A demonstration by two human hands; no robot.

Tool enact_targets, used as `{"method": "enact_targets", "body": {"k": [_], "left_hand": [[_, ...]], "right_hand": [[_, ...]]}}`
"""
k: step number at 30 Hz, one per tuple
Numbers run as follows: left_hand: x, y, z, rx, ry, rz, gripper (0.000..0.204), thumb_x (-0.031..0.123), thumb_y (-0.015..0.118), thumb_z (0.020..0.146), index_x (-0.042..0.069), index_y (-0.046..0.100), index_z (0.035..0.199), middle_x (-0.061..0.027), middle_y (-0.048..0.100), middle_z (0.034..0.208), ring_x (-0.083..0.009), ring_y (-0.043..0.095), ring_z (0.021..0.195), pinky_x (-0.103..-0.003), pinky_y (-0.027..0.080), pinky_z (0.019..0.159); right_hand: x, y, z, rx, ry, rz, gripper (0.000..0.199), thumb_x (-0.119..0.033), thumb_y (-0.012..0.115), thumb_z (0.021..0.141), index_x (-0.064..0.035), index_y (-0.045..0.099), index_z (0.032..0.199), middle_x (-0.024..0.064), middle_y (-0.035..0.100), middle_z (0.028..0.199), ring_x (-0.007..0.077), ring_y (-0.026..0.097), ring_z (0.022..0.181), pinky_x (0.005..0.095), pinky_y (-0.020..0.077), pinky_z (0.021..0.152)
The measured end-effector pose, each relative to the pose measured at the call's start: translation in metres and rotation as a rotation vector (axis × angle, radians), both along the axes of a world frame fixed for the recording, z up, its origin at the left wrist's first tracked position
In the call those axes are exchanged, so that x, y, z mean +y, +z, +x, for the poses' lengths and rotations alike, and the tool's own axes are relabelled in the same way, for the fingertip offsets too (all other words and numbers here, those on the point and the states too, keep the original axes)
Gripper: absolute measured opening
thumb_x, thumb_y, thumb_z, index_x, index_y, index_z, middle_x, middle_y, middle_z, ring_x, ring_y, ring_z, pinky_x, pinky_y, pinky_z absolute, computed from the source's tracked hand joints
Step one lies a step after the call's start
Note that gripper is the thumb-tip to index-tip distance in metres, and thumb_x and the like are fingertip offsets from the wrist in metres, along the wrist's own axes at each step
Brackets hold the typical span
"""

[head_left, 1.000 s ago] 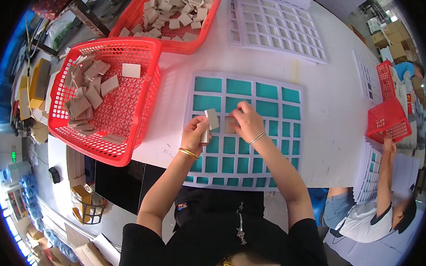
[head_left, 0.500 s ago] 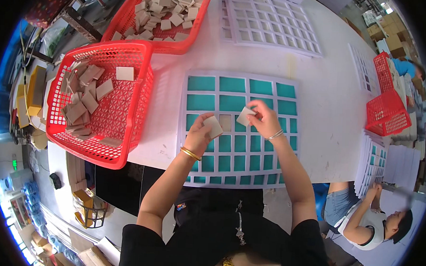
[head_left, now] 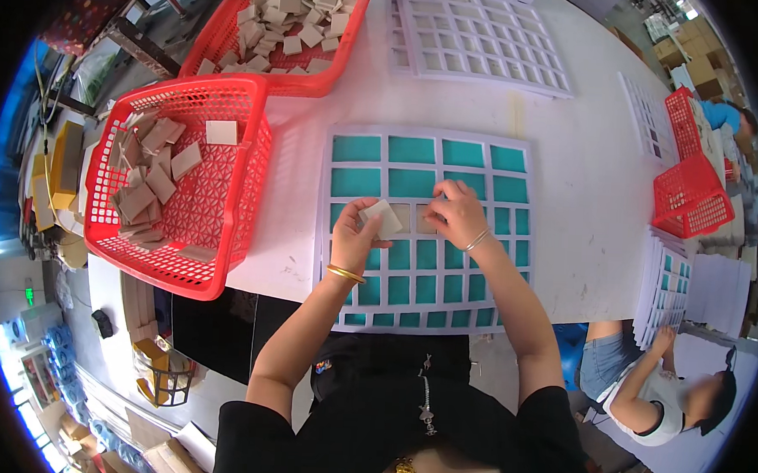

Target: The person picks small rectangular blocks from red baskets and places them into the compartments of white grid trays. They repeatedly fill the trays, then move completed trays aside to continue with new ones. The process is repetitive and involves handling the blocks one at a time.

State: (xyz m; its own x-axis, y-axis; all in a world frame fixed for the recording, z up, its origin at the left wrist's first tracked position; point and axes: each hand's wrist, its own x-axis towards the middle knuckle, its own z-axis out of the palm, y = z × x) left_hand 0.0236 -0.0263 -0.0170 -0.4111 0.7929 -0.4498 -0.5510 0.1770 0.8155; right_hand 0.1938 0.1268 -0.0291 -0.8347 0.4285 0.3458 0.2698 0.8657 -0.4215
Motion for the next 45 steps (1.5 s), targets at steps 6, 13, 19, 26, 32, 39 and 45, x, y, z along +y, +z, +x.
{"method": "enact_targets", "body": {"k": [6,13,19,26,32,39,45], "left_hand": [[-0.001,-0.006,0.012,0.019,-0.082,0.142,0.022,0.005,0.047,0.095,0.003,0.05,0.116,-0.0073,0.056,0.111,-0.0204,0.062,0.096,-0.03,0.06,0.068],[-0.007,0.0,0.026,0.137,-0.038,0.084,0.019,0.009,0.052,0.093,0.006,0.057,0.111,-0.0053,0.058,0.106,-0.0162,0.064,0.089,-0.029,0.058,0.065],[-0.03,-0.013,0.02,0.929,-0.229,-0.017,0.017,0.01,0.064,0.083,0.007,0.064,0.099,-0.0074,0.064,0.085,-0.018,0.063,0.072,-0.029,0.046,0.055],[-0.023,-0.014,0.029,0.971,-0.264,0.034,0.008,0.012,0.065,0.081,0.007,0.063,0.087,-0.0082,0.061,0.083,-0.0236,0.061,0.068,-0.033,0.048,0.059],[-0.01,-0.01,0.026,1.389,-0.555,-0.081,0.009,0.007,0.066,0.078,0.007,0.063,0.087,-0.007,0.058,0.088,-0.0232,0.061,0.071,-0.033,0.05,0.059],[-0.033,-0.006,0.012,1.684,-0.517,0.2,0.015,0.006,0.067,0.073,0.013,0.064,0.085,-0.0051,0.058,0.091,-0.0218,0.06,0.083,-0.037,0.051,0.06],[-0.052,0.106,-0.096,1.857,-0.146,0.207,0.019,-0.008,0.063,0.071,0.005,0.062,0.085,-0.0098,0.063,0.082,-0.0241,0.06,0.069,-0.035,0.048,0.06]], "right_hand": [[-0.027,0.031,-0.01,0.23,-0.15,-0.571,0.035,-0.005,0.072,0.074,-0.0066,0.061,0.107,0.0075,0.056,0.104,0.0172,0.056,0.072,0.0294,0.0486,0.061],[-0.053,0.034,-0.002,0.226,-0.1,-0.753,0.027,-0.003,0.072,0.076,-0.0043,0.063,0.102,0.0028,0.062,0.092,0.0079,0.059,0.074,0.0183,0.0448,0.054],[-0.05,0.032,0.034,0.042,-0.312,-0.699,0.013,-0.008,0.072,0.077,-0.004,0.065,0.088,0.0043,0.067,0.078,0.0101,0.057,0.063,0.0221,0.0436,0.055],[-0.057,0.014,0.036,0.047,-0.235,-0.836,0.013,-0.008,0.068,0.08,-0.002,0.064,0.091,0.0049,0.066,0.077,0.0107,0.057,0.061,0.0255,0.0465,0.057],[-0.053,0.005,0.036,-0.021,-0.13,-0.62,0.013,-0.006,0.067,0.077,-0.0044,0.064,0.09,0.0071,0.06,0.085,0.0188,0.06,0.066,0.0309,0.0491,0.062],[-0.073,0.005,0.026,-0.133,-0.111,-0.093,0.009,-0.012,0.07,0.068,-0.0122,0.063,0.074,0.0041,0.054,0.089,0.0238,0.056,0.082,0.0382,0.0461,0.066],[-0.081,0.016,0.026,-0.232,-0.108,0.064,0.009,-0.01,0.068,0.065,-0.0141,0.059,0.064,0.0025,0.047,0.079,0.022,0.05,0.077,0.0359,0.0394,0.066]]}}
